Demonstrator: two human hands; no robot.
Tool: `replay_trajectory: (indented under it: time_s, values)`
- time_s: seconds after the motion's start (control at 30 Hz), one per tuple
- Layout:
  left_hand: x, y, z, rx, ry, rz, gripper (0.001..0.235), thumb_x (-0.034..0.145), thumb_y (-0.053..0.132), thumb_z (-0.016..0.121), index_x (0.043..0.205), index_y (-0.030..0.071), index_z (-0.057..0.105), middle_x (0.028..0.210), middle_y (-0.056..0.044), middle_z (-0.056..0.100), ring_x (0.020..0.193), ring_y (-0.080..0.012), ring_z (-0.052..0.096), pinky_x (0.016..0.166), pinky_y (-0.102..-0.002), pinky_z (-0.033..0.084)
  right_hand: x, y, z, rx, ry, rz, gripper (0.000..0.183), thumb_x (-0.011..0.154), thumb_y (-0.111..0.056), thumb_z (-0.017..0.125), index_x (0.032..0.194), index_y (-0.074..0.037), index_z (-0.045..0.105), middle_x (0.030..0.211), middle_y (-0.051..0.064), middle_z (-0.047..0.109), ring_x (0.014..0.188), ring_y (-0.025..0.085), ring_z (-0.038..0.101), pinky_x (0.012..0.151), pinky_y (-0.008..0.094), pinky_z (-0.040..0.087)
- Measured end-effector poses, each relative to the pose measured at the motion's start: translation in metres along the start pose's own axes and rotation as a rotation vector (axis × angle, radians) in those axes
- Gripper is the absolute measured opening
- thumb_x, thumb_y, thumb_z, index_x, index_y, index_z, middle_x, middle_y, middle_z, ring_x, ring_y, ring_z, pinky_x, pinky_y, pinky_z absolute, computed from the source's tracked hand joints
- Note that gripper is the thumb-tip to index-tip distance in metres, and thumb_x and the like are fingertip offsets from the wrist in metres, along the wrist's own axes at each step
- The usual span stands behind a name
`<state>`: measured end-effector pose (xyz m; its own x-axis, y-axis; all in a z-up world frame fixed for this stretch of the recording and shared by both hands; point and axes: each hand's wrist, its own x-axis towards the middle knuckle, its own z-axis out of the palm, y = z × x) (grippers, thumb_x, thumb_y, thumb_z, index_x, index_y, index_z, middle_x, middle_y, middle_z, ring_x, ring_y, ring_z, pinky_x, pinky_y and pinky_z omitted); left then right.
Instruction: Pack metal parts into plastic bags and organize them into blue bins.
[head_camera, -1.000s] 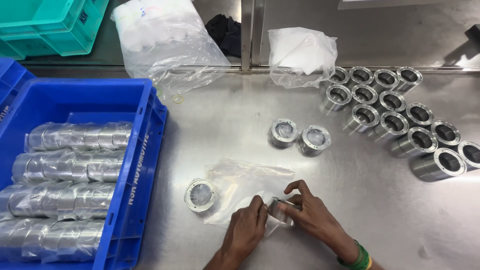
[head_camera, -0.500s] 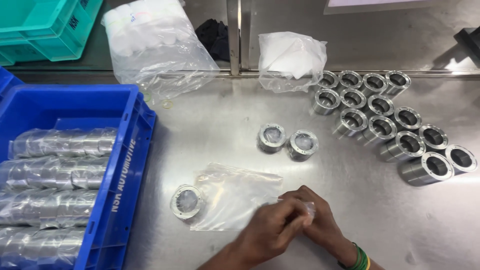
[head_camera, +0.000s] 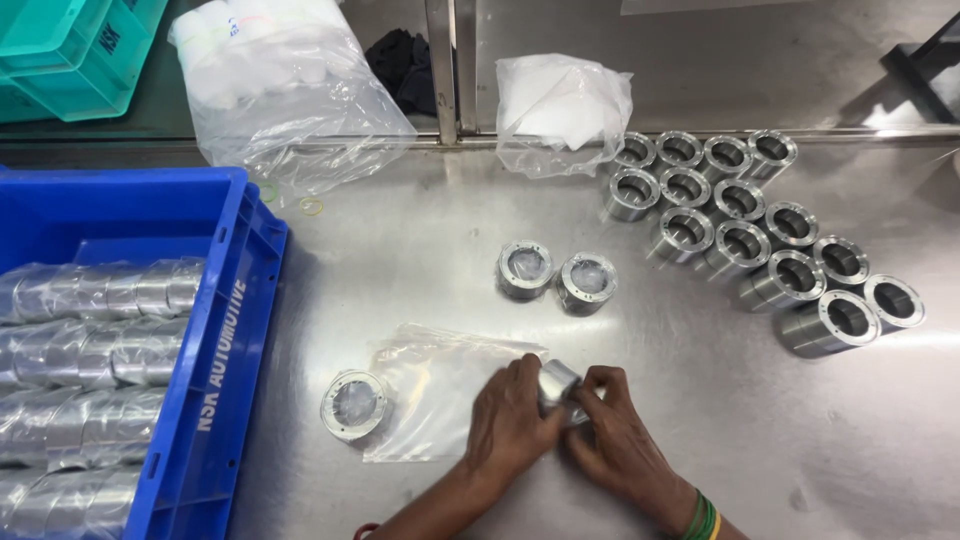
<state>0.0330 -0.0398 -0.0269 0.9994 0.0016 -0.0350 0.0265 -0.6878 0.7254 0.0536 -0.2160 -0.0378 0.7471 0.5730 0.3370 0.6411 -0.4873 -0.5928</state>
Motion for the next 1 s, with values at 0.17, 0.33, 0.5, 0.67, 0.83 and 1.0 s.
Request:
replay_trajectory:
  time_s: [0.17, 0.33, 0.5, 0.67, 0.83, 1.0]
  values:
    - [-0.02, 0.011, -0.013, -0.464, -0.198, -0.112, 0.051, 0.085, 0.032, 0.075, 0.118, -0.002, 0.055, 0.103, -0.015, 0.066, 0.089, -0.0314, 0.071, 0.074, -0.042, 0.058, 0.0, 0.008, 0.0, 0.078, 0.067, 0.264, 0.078, 0.07, -0.022, 0.084, 0.133, 0.0, 0.044, 0.117, 0.021, 0.056, 0.105, 0.035, 0.062, 0.087, 0.043, 0.055]
    - [-0.046, -0.019, -0.013, -0.587, -0.078, -0.032, 0.052, 0.087, 0.027, 0.071, 0.129, 0.001, 0.054, 0.117, -0.016, 0.063, 0.092, -0.0343, 0.07, 0.071, -0.04, 0.062, 0.016, 0.023, -0.006, 0.561, 0.316, 0.603, 0.068, 0.077, -0.019, 0.078, 0.135, -0.007, 0.043, 0.108, 0.014, 0.061, 0.092, 0.022, 0.067, 0.075, 0.039, 0.06]
    - [-0.064, -0.028, -0.004, 0.066, -0.109, 0.22, 0.065, 0.079, 0.015, 0.08, 0.133, -0.006, 0.049, 0.112, -0.026, 0.052, 0.097, -0.0393, 0.059, 0.071, -0.048, 0.058, 0.064, 0.063, -0.018, 0.57, 0.317, 0.774, 0.047, 0.086, -0.017, 0.075, 0.126, 0.002, 0.06, 0.11, 0.017, 0.07, 0.101, 0.023, 0.07, 0.08, 0.029, 0.058]
    - [-0.044, -0.014, -0.001, 0.21, -0.214, 0.074, 0.038, 0.085, 0.002, 0.065, 0.12, -0.009, 0.052, 0.106, -0.025, 0.054, 0.09, -0.0354, 0.061, 0.061, -0.042, 0.06, 0.136, 0.087, 0.005, 0.632, 0.21, 0.674, 0.044, 0.093, -0.031, 0.069, 0.124, -0.004, 0.055, 0.112, 0.015, 0.066, 0.101, 0.024, 0.067, 0.083, 0.036, 0.056]
    - [-0.036, -0.046, 0.007, 0.25, -0.177, 0.026, 0.019, 0.095, 0.001, 0.057, 0.111, -0.009, 0.058, 0.091, -0.023, 0.063, 0.074, -0.0316, 0.068, 0.059, -0.041, 0.06, 0.174, 0.122, -0.024, -0.34, 0.093, 0.311, 0.031, 0.093, -0.038, 0.075, 0.108, -0.011, 0.071, 0.108, 0.019, 0.062, 0.103, 0.03, 0.057, 0.087, 0.04, 0.049]
    - [-0.047, -0.044, -0.031, -0.158, -0.034, -0.021, 0.009, 0.088, 0.011, 0.072, 0.092, 0.004, 0.075, 0.082, -0.012, 0.074, 0.071, -0.0254, 0.071, 0.066, -0.04, 0.056, 0.159, 0.195, -0.074, -0.752, 0.332, 0.493, 0.082, 0.08, -0.067, 0.078, 0.13, -0.004, 0.06, 0.106, 0.026, 0.063, 0.107, 0.041, 0.048, 0.088, 0.06, 0.04]
